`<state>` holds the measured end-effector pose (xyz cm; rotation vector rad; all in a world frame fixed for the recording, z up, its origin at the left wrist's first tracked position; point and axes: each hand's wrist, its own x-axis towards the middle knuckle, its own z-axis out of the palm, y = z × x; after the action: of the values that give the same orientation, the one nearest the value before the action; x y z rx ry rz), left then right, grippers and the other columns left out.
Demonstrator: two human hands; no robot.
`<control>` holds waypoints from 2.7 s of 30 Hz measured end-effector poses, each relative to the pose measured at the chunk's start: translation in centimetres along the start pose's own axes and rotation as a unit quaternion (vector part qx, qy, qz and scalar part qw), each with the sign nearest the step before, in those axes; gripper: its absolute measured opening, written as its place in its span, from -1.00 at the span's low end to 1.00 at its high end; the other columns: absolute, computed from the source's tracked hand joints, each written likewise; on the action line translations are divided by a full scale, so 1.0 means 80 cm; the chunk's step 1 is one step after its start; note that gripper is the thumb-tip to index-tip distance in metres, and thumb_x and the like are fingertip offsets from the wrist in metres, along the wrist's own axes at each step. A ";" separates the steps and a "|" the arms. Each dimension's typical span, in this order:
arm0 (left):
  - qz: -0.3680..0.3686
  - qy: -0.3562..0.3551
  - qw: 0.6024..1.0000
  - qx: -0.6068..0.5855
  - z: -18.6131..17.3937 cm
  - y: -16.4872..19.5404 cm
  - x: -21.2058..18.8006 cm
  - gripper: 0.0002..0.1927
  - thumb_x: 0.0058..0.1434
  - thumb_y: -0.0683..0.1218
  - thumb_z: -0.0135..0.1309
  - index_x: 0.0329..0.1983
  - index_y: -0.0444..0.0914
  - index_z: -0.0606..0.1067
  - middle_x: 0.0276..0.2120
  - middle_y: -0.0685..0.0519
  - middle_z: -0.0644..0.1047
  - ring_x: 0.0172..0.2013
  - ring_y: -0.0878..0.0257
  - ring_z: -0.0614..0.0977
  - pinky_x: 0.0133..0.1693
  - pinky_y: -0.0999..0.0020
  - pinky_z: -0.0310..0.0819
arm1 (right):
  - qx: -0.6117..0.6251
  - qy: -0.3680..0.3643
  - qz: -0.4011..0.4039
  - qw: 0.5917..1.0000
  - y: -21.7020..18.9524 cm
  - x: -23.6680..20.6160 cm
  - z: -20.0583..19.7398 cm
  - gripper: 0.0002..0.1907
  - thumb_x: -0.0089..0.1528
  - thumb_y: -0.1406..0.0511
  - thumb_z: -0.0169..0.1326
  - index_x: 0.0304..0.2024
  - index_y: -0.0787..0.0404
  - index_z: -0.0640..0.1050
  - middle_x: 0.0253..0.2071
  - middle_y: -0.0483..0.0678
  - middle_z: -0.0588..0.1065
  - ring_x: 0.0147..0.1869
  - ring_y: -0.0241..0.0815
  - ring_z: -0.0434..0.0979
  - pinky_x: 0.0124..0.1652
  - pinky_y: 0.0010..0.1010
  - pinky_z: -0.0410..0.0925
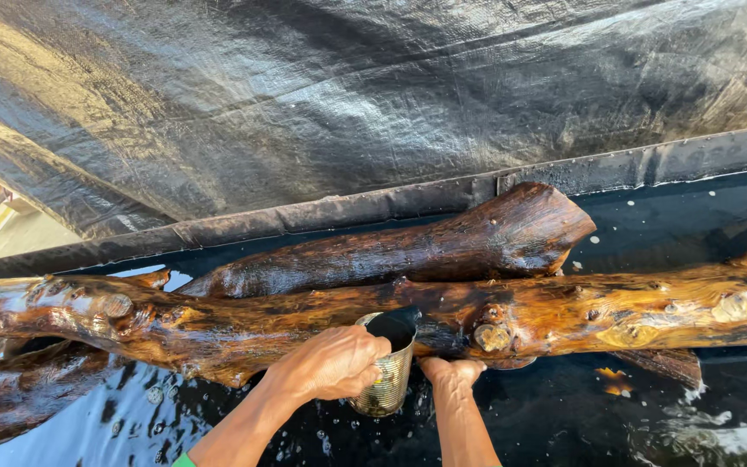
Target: The person pours a dark liquid from a tin can onto two large wooden logs resting in a water-filled trough and rubs the liquid into the wood with their hands. The person moves along the length of the logs, repeatedly scooping liquid and spreading it over the surface.
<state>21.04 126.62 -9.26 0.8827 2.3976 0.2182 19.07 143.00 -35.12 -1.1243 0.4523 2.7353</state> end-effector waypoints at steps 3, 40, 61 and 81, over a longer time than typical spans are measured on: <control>0.010 0.002 1.000 -0.010 0.007 0.008 0.009 -0.79 0.26 -0.09 0.10 -0.26 -0.36 0.42 -0.39 -0.17 0.52 -0.27 -0.18 0.58 -0.23 -0.13 0.39 | 0.023 -0.036 0.002 0.999 -0.018 0.001 0.003 -0.07 0.26 -0.35 -0.55 0.41 -0.06 0.41 0.45 0.00 0.36 0.50 0.15 0.31 0.34 0.16 0.22; 0.038 -0.067 0.996 0.051 0.007 0.175 0.131 -0.86 0.20 -0.17 0.04 -0.24 -0.34 0.50 -0.45 -0.19 0.57 -0.35 -0.14 0.64 -0.29 -0.11 0.46 | -0.135 0.018 -0.032 0.990 -0.245 0.002 0.037 -0.19 0.35 -0.23 -0.55 0.44 -0.03 0.30 0.50 0.00 0.25 0.55 0.20 0.19 0.37 0.39 0.00; 0.109 -0.038 0.988 0.098 0.003 0.231 0.164 -0.81 0.02 -0.21 -0.01 -0.32 -0.38 0.53 -0.38 -0.27 0.58 -0.29 -0.24 0.62 -0.28 -0.14 0.48 | -0.128 -0.076 -0.243 0.959 -0.240 -0.079 0.075 -0.23 0.25 -0.17 -0.09 0.32 0.16 0.36 0.27 -0.01 0.45 0.26 0.10 0.45 0.17 0.12 0.36; -0.015 -0.080 0.994 0.072 -0.009 0.194 0.157 -0.89 -0.01 -0.24 0.01 -0.42 -0.38 0.50 -0.49 -0.22 0.57 -0.44 -0.13 0.62 -0.35 -0.13 0.47 | -0.227 0.021 -0.319 0.920 -0.212 -0.090 0.104 -0.39 0.22 0.25 0.21 0.22 0.30 0.25 0.12 0.12 0.46 0.03 0.06 0.61 -0.09 0.04 0.52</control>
<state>21.32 146.62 -9.19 0.8930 2.2963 -0.0378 22.86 161.58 -28.14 -1.1551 -0.5015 2.2662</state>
